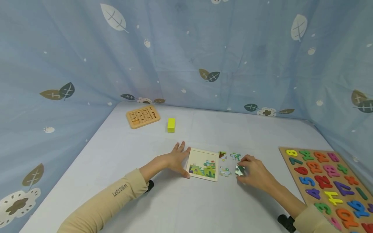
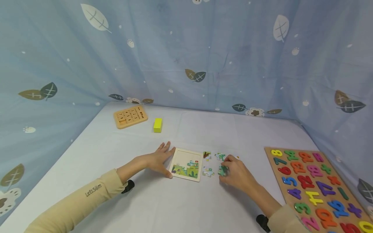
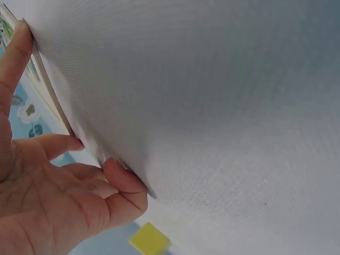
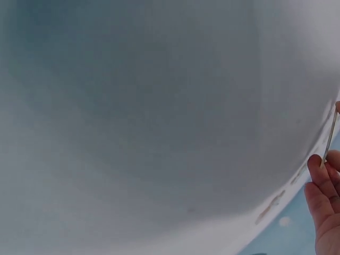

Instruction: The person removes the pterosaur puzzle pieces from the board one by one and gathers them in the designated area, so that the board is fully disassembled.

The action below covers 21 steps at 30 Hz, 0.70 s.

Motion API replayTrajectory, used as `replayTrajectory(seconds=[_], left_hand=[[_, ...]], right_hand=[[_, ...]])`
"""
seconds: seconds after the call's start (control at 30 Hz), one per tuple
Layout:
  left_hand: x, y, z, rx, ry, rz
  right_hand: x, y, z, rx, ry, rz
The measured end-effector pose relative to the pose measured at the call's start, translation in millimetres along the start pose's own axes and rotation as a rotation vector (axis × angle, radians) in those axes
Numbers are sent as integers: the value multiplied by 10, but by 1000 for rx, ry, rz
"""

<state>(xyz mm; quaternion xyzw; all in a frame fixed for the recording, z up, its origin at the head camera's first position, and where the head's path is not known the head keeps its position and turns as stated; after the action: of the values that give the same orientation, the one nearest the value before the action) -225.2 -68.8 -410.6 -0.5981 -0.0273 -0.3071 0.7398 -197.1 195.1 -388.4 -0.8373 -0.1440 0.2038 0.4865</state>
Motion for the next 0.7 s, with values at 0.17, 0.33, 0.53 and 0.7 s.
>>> replayTrajectory(seconds=[0.17, 0.33, 0.53, 0.7], left_hand=[[3, 2, 1, -2, -1, 1], [15, -10, 2, 0, 1, 2], [22, -16, 6, -3, 1, 3], [11, -6, 4, 2, 0, 3]], right_hand=[[46, -2, 18, -7, 0, 7], [66, -12, 30, -26, -10, 18], [77, -2, 60, -65, -16, -7], [71, 5, 73, -75, -1, -47]])
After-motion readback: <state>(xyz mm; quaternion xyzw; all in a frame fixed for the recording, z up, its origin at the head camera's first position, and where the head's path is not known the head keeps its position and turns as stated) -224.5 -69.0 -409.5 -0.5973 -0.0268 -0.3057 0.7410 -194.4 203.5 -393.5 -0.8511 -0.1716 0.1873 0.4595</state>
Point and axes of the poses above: each hand's wrist, its own x-axis away from the middle knuckle, its own y-axis out of the palm, z = x × y, the point moved 6 cm from there along -x, towards the middle knuckle, and after that the axes turned 7 degrees about -x, right-handed, at the moved point
